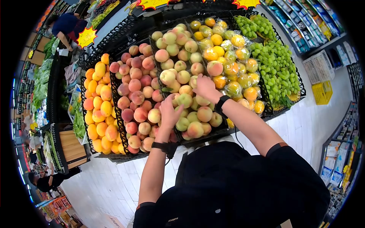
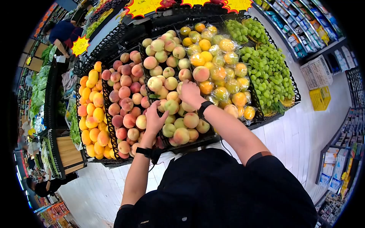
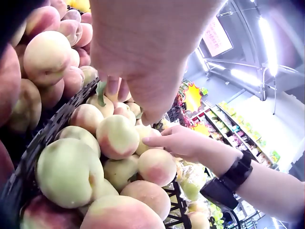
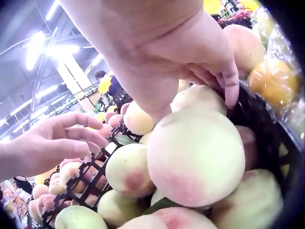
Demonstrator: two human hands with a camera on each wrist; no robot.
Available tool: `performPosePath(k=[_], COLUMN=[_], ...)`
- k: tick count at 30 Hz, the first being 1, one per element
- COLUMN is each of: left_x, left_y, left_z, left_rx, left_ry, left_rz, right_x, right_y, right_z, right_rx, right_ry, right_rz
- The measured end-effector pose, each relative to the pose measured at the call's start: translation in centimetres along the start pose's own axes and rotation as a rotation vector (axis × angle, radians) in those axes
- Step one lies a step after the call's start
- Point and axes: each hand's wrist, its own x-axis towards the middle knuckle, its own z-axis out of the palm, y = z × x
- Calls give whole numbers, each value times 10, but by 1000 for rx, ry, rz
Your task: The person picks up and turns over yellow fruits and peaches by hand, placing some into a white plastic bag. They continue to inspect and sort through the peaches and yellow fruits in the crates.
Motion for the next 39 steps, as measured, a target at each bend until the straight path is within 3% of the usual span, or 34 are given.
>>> performPosePath(k=[4,7,11,14,15,18,21,24,25,28,29,32,36,37,39], left_x=[7,16,39,61,68,87,104,114,119,130,133,137,142,143,146], left_y=[5,5,26,50,55,69,63,61,56,52,51,49,42,41,41], left_z=[-5,-2,5,9,8,-2,6,19,24,48,58,80,96,97,96], left_rx=[-20,-94,-188,-339,-413,-439,-446,-367,-289,-116,-94,-178,-214,-193,-140], left_ry=[-7,16,161,250,249,149,35,-35,-44,-116,-143,-207,-261,-266,-301], left_rz=[-16,17,114,188,137,234,206,157,179,225,234,190,185,198,215], right_x=[10,15,24,6,8,7,0,-19,-29,-40,-42,-35,-12,-8,1], right_y=[-6,-9,-11,-26,-23,-11,6,27,29,53,63,67,71,70,67], right_z=[7,-4,-38,-64,-61,-64,-67,-78,-89,-89,-95,-95,-77,-75,-66], right_rx=[-95,51,1174,1524,1559,1524,1423,1085,1120,1002,825,660,244,205,60], right_ry=[33,123,-322,-465,-467,-466,-478,-246,-170,153,157,343,471,387,412], right_rz=[31,30,306,364,353,367,392,355,399,265,253,31,-229,-211,-242])
